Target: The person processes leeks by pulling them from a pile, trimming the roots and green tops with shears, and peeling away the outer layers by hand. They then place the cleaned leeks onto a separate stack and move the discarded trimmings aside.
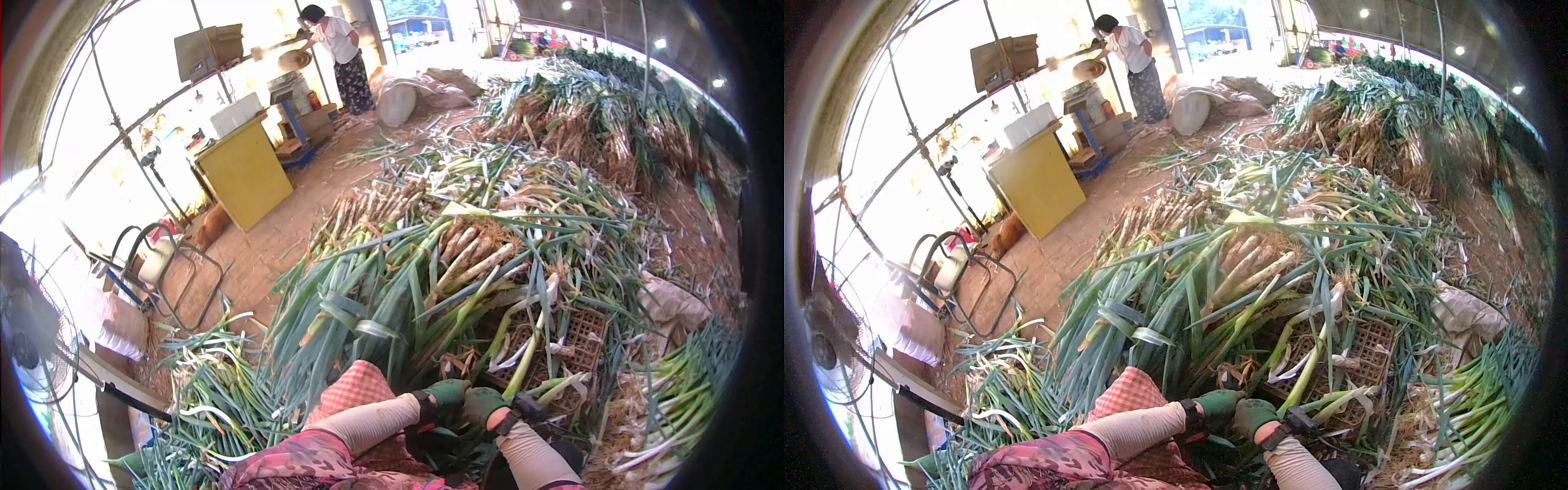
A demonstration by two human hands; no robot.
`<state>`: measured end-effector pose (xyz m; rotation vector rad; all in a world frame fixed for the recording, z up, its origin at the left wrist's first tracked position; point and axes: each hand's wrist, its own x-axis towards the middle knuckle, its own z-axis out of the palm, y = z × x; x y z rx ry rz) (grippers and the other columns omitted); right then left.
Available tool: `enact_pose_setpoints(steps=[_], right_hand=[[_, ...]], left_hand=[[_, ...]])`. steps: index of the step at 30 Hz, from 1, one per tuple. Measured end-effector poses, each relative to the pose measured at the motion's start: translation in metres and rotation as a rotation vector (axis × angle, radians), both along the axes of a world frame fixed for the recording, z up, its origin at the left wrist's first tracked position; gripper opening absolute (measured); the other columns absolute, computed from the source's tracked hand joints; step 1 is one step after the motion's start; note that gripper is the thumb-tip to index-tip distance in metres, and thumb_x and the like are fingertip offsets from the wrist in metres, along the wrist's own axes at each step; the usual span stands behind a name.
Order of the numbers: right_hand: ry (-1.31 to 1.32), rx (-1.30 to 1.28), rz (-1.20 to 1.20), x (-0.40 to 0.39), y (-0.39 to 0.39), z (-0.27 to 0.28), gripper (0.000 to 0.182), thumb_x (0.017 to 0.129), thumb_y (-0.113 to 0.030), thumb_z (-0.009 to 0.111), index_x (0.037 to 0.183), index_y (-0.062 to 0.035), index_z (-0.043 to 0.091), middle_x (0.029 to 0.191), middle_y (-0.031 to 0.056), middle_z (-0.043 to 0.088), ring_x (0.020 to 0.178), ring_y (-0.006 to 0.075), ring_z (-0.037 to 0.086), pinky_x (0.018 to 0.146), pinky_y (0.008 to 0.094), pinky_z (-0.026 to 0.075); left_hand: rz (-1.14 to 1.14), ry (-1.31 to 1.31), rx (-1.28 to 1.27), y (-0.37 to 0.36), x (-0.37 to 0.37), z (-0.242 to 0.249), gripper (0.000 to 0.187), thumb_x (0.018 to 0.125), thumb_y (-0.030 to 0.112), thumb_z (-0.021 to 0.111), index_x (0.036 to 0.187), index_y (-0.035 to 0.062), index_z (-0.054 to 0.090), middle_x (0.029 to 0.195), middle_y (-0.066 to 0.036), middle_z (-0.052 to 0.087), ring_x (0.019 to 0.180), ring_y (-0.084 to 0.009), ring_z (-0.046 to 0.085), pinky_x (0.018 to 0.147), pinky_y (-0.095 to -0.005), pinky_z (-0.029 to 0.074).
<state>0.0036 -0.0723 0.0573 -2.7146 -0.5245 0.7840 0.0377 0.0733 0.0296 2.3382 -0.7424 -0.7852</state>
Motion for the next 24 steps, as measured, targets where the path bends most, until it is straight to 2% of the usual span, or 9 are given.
enact_pose_setpoints(steps=[4, 7, 9, 12, 15, 18, 24], right_hand=[[0.036, -0.035, 0.022, 0.000, 0.000, 0.002, 0.030, 0.077, -0.029, 0.064, 0.094, -0.0044, 0.071, 0.097, 0.0157, 0.070, 0.091, 0.0314, 0.068, 0.077, 0.0426, 0.054], [0.003, 0.007, 0.031, 0.001, -0.001, -0.013, 0.037, 0.073, -0.038, 0.066, 0.084, -0.0031, 0.071, 0.088, 0.0197, 0.068, 0.087, 0.0343, 0.067, 0.076, 0.0438, 0.053], [0.017, 0.021, 0.001, 0.001, -0.001, -0.013, 0.037, 0.074, -0.038, 0.066, 0.085, -0.0033, 0.071, 0.089, 0.0193, 0.068, 0.087, 0.0339, 0.067, 0.076, 0.0435, 0.053], [0.019, 0.019, -0.001, 0.002, -0.002, -0.013, 0.037, 0.074, -0.038, 0.066, 0.086, -0.0036, 0.071, 0.090, 0.0191, 0.068, 0.089, 0.0336, 0.067, 0.077, 0.0431, 0.053], [0.008, 0.011, -0.013, 0.001, -0.001, -0.005, 0.036, 0.074, -0.037, 0.067, 0.086, -0.0035, 0.071, 0.091, 0.0190, 0.069, 0.089, 0.0334, 0.067, 0.078, 0.0429, 0.053], [0.009, 0.009, -0.062, 0.000, 0.002, 0.000, 0.036, 0.073, -0.036, 0.067, 0.086, -0.0029, 0.071, 0.091, 0.0189, 0.069, 0.089, 0.0337, 0.067, 0.078, 0.0430, 0.053], [-0.002, 0.010, -0.040, -0.002, 0.000, -0.001, 0.037, 0.071, -0.036, 0.069, 0.087, -0.0022, 0.071, 0.091, 0.0194, 0.069, 0.090, 0.0341, 0.067, 0.077, 0.0439, 0.053]], left_hand=[[-0.020, -0.020, -0.016, 0.001, 0.001, -0.013, 0.029, 0.079, 0.021, 0.061, 0.103, 0.0049, 0.061, 0.104, -0.022, 0.064, 0.103, -0.0388, 0.061, 0.086, -0.0466, 0.047], [-0.067, -0.036, -0.006, 0.005, 0.002, -0.005, 0.030, 0.077, 0.021, 0.062, 0.103, 0.0053, 0.061, 0.104, -0.022, 0.065, 0.102, -0.0388, 0.061, 0.085, -0.0465, 0.047], [-0.069, -0.039, 0.019, 0.004, 0.000, 0.002, 0.031, 0.076, 0.021, 0.063, 0.103, 0.0055, 0.061, 0.103, -0.021, 0.065, 0.102, -0.0389, 0.061, 0.085, -0.0466, 0.047], [-0.038, -0.047, 0.057, 0.002, 0.001, -0.004, 0.045, 0.074, 0.027, 0.070, 0.110, 0.0044, 0.056, 0.103, -0.021, 0.064, 0.100, -0.0387, 0.061, 0.084, -0.0438, 0.048], [-0.042, -0.024, 0.035, 0.002, 0.004, -0.009, 0.046, 0.073, 0.026, 0.070, 0.111, 0.0044, 0.056, 0.105, -0.022, 0.064, 0.102, -0.0391, 0.061, 0.084, -0.0442, 0.048], [0.005, -0.073, -0.009, 0.002, 0.000, -0.010, 0.033, 0.075, 0.022, 0.064, 0.104, 0.0049, 0.060, 0.103, -0.022, 0.064, 0.102, -0.0394, 0.060, 0.086, -0.0467, 0.047], [-0.048, -0.046, -0.048, 0.004, -0.004, 0.007, 0.032, 0.077, 0.021, 0.062, 0.104, 0.0048, 0.060, 0.106, -0.022, 0.064, 0.103, -0.0398, 0.059, 0.086, -0.0465, 0.046]])
